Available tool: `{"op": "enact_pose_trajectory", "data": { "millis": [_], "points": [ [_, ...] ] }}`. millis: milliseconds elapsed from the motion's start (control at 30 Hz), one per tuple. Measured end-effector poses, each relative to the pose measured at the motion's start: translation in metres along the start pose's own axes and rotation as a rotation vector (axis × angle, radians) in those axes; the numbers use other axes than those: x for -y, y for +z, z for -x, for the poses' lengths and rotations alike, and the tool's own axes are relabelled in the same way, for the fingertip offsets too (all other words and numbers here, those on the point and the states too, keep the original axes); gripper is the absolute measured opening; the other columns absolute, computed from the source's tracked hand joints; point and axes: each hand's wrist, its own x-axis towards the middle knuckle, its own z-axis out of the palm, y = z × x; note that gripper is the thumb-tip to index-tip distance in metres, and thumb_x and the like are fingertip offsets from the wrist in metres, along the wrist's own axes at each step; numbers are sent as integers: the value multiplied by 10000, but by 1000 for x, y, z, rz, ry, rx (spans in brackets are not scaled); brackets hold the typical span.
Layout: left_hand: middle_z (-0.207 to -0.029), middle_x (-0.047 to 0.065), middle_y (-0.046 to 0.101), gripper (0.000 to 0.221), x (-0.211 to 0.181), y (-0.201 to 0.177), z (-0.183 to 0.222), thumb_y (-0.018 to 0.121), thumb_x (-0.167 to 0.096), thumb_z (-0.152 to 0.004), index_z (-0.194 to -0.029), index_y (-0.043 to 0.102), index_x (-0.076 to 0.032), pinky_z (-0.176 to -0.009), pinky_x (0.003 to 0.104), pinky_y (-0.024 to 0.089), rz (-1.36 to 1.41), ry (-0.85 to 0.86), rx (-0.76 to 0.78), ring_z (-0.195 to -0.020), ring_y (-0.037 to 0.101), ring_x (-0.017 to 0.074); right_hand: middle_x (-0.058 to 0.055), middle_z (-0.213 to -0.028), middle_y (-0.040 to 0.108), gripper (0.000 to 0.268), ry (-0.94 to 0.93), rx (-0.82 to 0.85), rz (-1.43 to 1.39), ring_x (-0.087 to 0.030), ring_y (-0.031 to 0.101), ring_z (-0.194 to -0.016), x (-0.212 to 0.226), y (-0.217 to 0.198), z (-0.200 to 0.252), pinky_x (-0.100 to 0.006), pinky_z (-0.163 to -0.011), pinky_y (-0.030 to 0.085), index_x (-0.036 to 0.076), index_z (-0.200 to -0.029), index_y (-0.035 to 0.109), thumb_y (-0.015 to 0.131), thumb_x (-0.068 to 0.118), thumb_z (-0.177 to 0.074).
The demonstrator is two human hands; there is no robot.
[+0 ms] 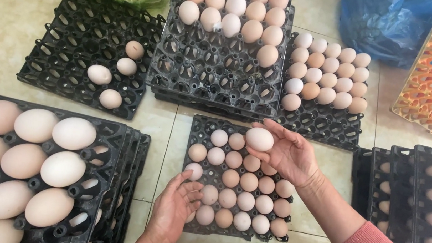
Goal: Sorting and packing eggs into plastic trays
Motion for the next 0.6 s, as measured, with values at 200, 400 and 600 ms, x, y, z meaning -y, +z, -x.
{"op": "enact_pose_trajectory", "data": {
  "millis": [200, 400, 600],
  "points": [
    [-960, 150, 707, 504, 4, -6, -7, 493, -353, -1008, -1389, 634, -55, -695, 367, 455, -60, 92, -40, -803, 626, 242, -324, -1292, 636, 400, 36, -181, 71, -424, 669, -1104, 7, -37, 1, -402, -773, 649, 0, -1300, 644, 671, 58, -905],
    [-925, 120, 715, 353, 16, -37, -33, 567, -274, -1030, -1342, 573, -111, -621, 279, 495, -125, 213, -34, -743, 652, 190, -225, -995, 761, 219, 75, -396, 428, -426, 774, -853, 15, -105, 11, -438, -602, 651, 106, -1078, 707, 630, 261, -944],
    [-965, 56, 660, 311, 9, -21, -47, 653, -139, -917, -1222, 704, -169, -707, 280, 504, -531, 479, -140, -842, 592, 139, -220, -900, 737, 293, 67, -479, 427, -369, 781, -821, 15, -117, 28, -561, -655, 656, 43, -890, 701, 627, 289, -1031]
  ]
}}
